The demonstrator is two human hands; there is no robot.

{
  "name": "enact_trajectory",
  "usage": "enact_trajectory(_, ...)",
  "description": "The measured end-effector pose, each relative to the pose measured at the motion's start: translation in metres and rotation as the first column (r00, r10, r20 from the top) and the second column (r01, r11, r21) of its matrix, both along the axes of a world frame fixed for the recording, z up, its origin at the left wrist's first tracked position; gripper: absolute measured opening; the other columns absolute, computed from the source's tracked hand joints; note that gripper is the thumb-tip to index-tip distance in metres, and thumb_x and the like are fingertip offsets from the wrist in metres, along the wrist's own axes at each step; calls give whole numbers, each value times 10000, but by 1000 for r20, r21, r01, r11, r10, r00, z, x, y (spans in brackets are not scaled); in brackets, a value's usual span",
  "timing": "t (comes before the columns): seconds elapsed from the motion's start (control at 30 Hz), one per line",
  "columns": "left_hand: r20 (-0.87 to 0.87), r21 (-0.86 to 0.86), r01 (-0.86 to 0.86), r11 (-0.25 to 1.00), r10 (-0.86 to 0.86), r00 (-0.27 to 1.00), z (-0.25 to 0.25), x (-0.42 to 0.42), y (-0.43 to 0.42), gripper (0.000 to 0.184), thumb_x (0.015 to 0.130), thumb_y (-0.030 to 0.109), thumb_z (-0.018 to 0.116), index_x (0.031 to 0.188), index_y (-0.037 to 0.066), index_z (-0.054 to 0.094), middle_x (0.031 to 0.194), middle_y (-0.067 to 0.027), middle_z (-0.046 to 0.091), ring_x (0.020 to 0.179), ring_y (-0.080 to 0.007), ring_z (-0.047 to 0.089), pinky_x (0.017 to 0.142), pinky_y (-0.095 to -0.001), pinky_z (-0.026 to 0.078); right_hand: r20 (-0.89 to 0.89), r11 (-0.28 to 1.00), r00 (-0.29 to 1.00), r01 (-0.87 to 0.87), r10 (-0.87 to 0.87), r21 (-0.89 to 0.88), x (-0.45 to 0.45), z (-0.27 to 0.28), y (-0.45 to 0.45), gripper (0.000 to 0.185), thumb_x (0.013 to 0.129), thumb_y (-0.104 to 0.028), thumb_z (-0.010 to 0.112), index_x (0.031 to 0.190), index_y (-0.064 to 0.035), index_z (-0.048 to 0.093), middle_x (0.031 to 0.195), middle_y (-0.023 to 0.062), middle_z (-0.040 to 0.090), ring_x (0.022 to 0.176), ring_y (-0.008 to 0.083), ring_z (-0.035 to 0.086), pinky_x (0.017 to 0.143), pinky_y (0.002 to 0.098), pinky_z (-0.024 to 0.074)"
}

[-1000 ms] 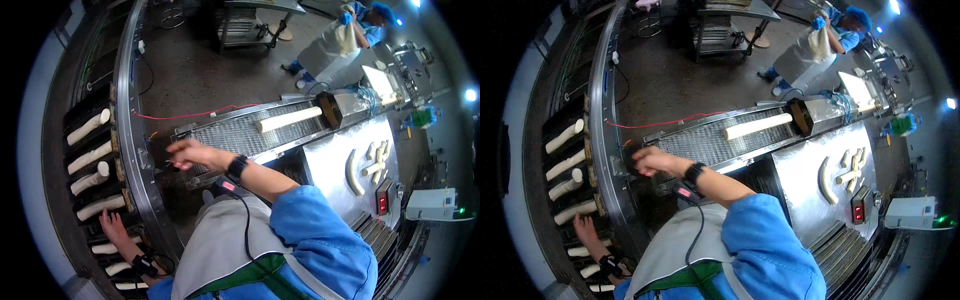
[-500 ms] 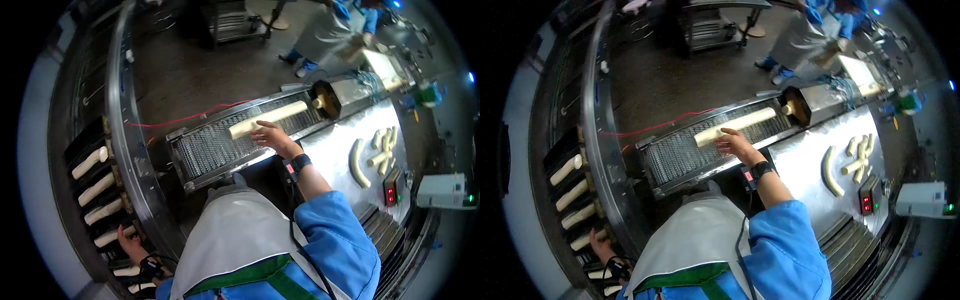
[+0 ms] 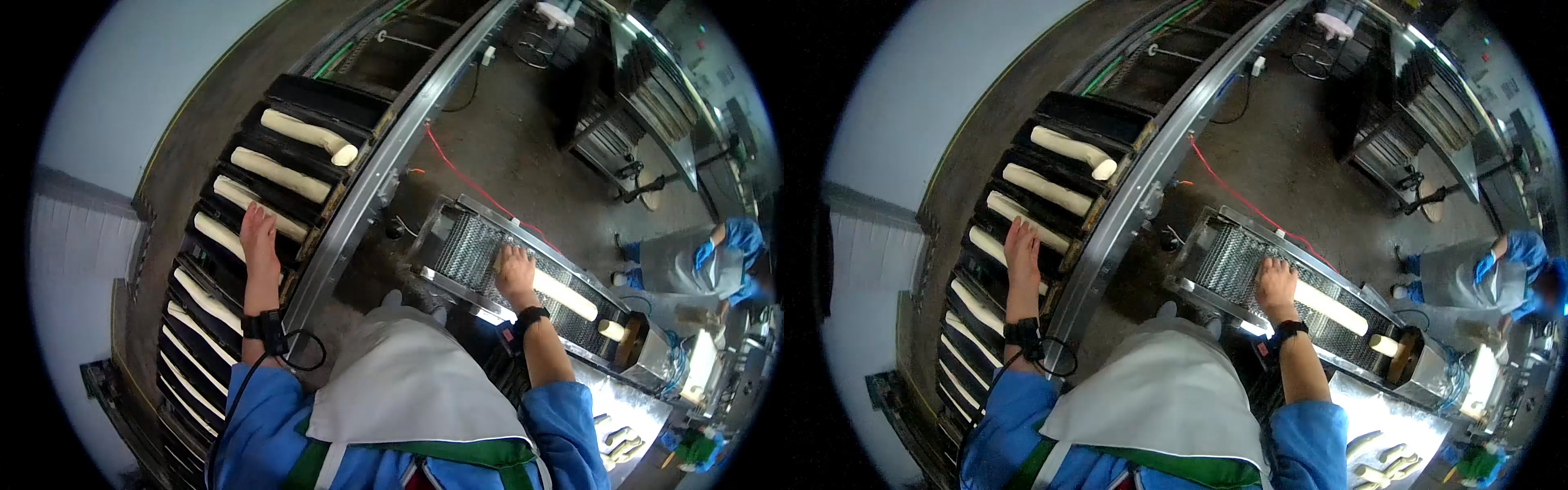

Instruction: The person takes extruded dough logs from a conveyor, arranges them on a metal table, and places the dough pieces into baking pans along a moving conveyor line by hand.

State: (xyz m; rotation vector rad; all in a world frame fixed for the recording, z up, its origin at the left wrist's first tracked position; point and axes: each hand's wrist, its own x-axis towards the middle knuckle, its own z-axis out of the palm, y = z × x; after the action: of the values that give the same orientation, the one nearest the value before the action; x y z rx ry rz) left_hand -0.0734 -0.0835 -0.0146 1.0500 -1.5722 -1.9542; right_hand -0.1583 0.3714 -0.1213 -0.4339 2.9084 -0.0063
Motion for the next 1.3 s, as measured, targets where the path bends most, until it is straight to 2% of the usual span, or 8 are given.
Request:
enact_trajectory(0.2, -74, 113, 13, 994, -4, 997, -23, -41, -33, 556, 854, 60, 553, 1368, 0, 349, 1384, -165, 363, 1270, -227, 366, 1039, -328, 295, 114, 992, 993, 6, -21, 130, -22, 34, -27, 469, 650, -233, 741, 1054, -64, 572, 1044, 116, 584, 1029, 261, 546, 827, 408, 471)
enact_trajectory(0.3, -41, 71, 57, 996, -54, 998, -23, -73, -49, 529, 864, 70, 533, 1363, 18, 366, 1348, -135, 401, 1229, -215, 406, 1021, -327, 318, 222, 928, 963, 217, -153, -302, -57, 55, -29, 452, 614, -196, 758, 992, -19, 583, 987, 192, 620, 917, 321, 624, 798, 405, 496)
enact_trajectory(0.47, -112, 161, 66, 985, -48, 993, -49, -128, -89, 555, 841, 50, 549, 1365, 28, 367, 1359, -125, 389, 1251, -208, 375, 1041, -337, 304, 307, 425, 938, 348, -163, -836, -107, 203, -64, 259, 629, -92, 711, 864, -51, 610, 756, 12, 609, 693, 103, 570, 608, 251, 457)
enact_trajectory(0.73, 174, 49, -15, 999, 6, 985, -103, -198, -145, 646, 810, 8, 558, 1393, 26, 280, 1350, -167, 377, 1236, -247, 367, 980, -362, 378, 342, -214, 832, 465, 437, -859, -131, 258, -166, 773, 675, -141, 698, 1356, 7, 365, 1311, 168, 476, 1238, 286, 448, 1032, 460, 361)
enact_trajectory(0.83, 528, -592, 548, 591, -230, 818, -170, -194, -208, 597, 762, -2, 568, 1319, 37, 357, 1240, -189, 472, 1129, -310, 464, 911, -382, 435, 379, -149, 742, 536, 553, -831, -126, 241, -167, 732, 682, -38, 667, 1351, 5, 373, 1381, 164, 404, 1290, 278, 385, 1044, 454, 346)
enact_trajectory(0.97, 570, -789, 614, 14, -357, 740, -170, -182, -216, 369, 728, -21, 530, 1093, 12, 577, 1118, -180, 578, 1046, -319, 535, 917, -388, 424, 548, 37, 687, 607, 477, -794, -117, 194, -133, 587, 763, -53, 627, 1314, -2, 431, 1311, 147, 479, 1235, 252, 437, 1005, 372, 399)
enact_trajectory(1.13, 448, -635, 358, 685, -52, 893, -220, -212, -262, 357, 838, 99, 494, 1189, 40, 528, 1162, -153, 558, 1085, -272, 513, 953, -409, 382, 760, 83, 613, 764, 215, -639, -77, 110, -68, 542, 789, -165, 616, 1282, 4, 467, 1223, 161, 543, 1131, 250, 517, 952, 344, 431)
enact_trajectory(1.3, 331, -491, -52, 869, 242, 912, -164, -241, -206, 417, 888, 164, 501, 1285, 55, 439, 1234, -157, 498, 1147, -274, 460, 1011, -429, 324, 864, -72, 478, 867, -159, -493, -7, 58, -21, 540, 765, -209, 633, 1250, -7, 508, 1134, 105, 587, 1037, 208, 562, 870, 311, 470)
